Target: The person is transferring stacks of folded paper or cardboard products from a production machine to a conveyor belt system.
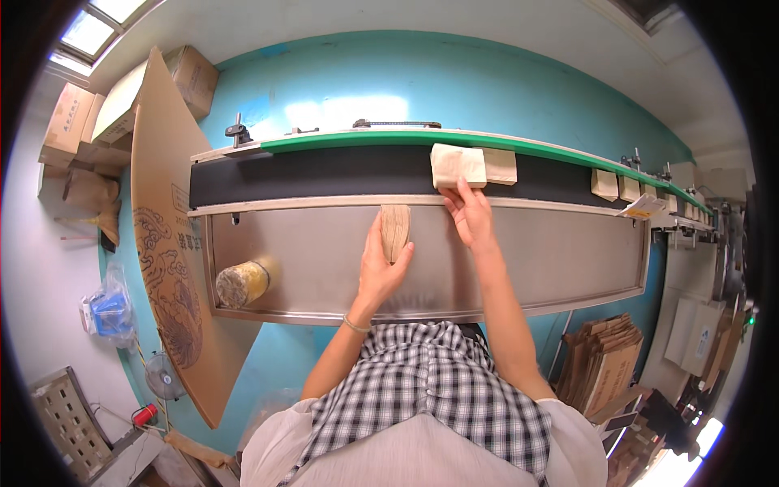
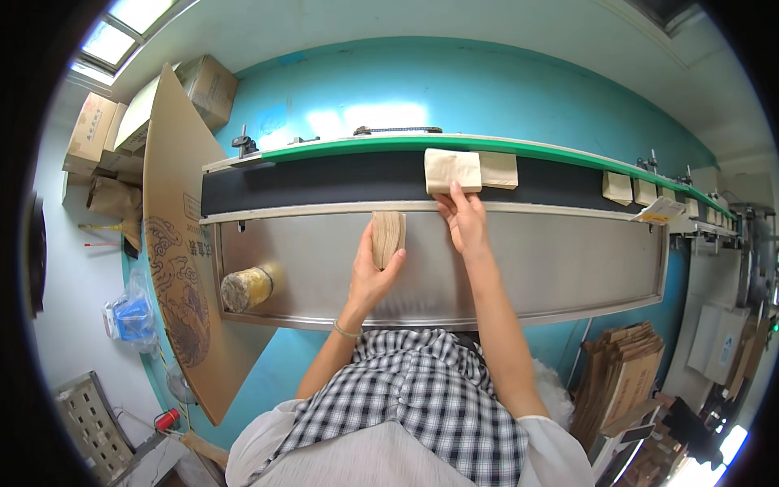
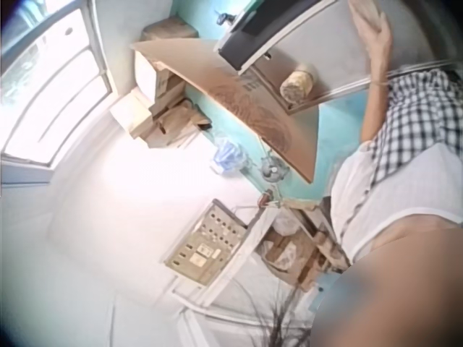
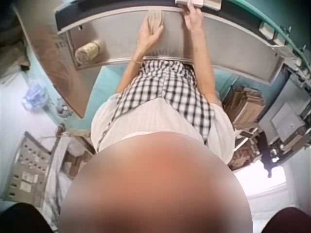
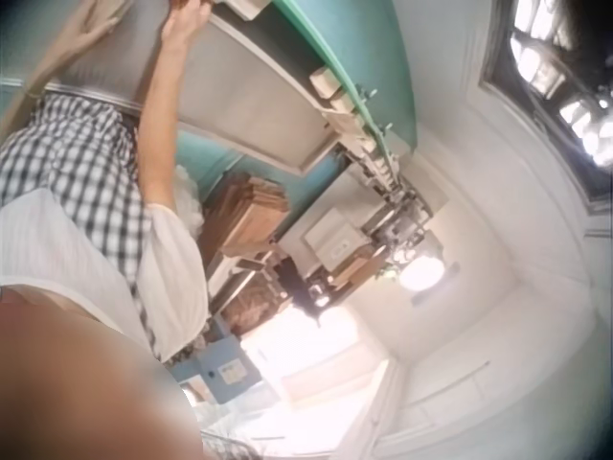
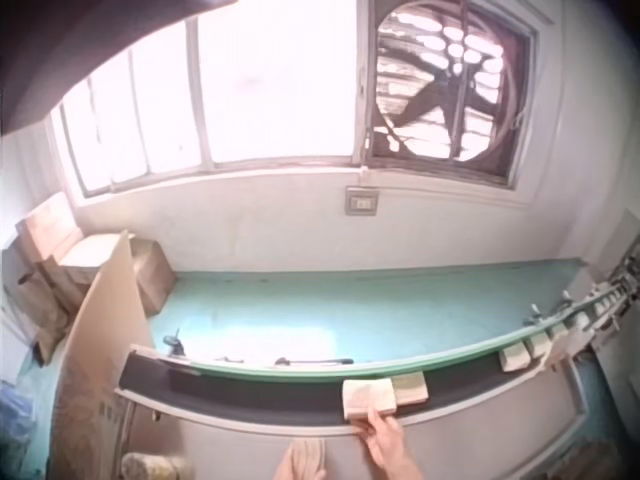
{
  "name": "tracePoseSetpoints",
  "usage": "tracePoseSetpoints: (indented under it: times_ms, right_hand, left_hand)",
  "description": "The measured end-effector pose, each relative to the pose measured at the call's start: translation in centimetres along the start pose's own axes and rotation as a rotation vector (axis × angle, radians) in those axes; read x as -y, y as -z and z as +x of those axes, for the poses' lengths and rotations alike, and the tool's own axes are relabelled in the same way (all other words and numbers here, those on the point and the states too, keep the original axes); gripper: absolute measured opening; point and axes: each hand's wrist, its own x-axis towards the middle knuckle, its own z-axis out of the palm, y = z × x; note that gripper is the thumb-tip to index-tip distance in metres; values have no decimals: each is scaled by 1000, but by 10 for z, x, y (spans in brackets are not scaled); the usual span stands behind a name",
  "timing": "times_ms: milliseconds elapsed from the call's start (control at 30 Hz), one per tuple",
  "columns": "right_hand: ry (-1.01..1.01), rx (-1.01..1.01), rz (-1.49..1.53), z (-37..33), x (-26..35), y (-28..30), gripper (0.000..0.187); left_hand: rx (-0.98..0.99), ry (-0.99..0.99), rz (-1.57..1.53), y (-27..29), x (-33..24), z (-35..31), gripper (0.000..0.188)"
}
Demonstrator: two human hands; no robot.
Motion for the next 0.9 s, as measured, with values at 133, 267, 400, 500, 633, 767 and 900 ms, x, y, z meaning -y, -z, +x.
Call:
tracePoseSetpoints:
  times_ms: [133,267,400,500,633,767,900]
  right_hand:
    - [-31,-85,-46,5,-20,17,25]
    - [59,-120,-71,10,-6,14,34]
    - [24,-231,-183,4,4,19,40]
    - [216,-331,-341,-3,6,36,39]
    - [20,54,-612,-40,3,9,36]
    - [225,199,-834,-54,-50,-9,40]
    - [-19,148,-528,-60,-49,-16,34]
  left_hand:
    - [-15,-44,24,-3,3,0,77]
    - [-7,-20,9,-4,4,-1,76]
    - [-12,-26,-14,-4,4,-1,76]
    - [-17,-39,1,-6,0,-1,75]
    - [2,-45,-19,-9,-3,1,71]
    - [51,17,-245,-20,10,2,68]
    - [57,28,-238,-17,9,3,72]
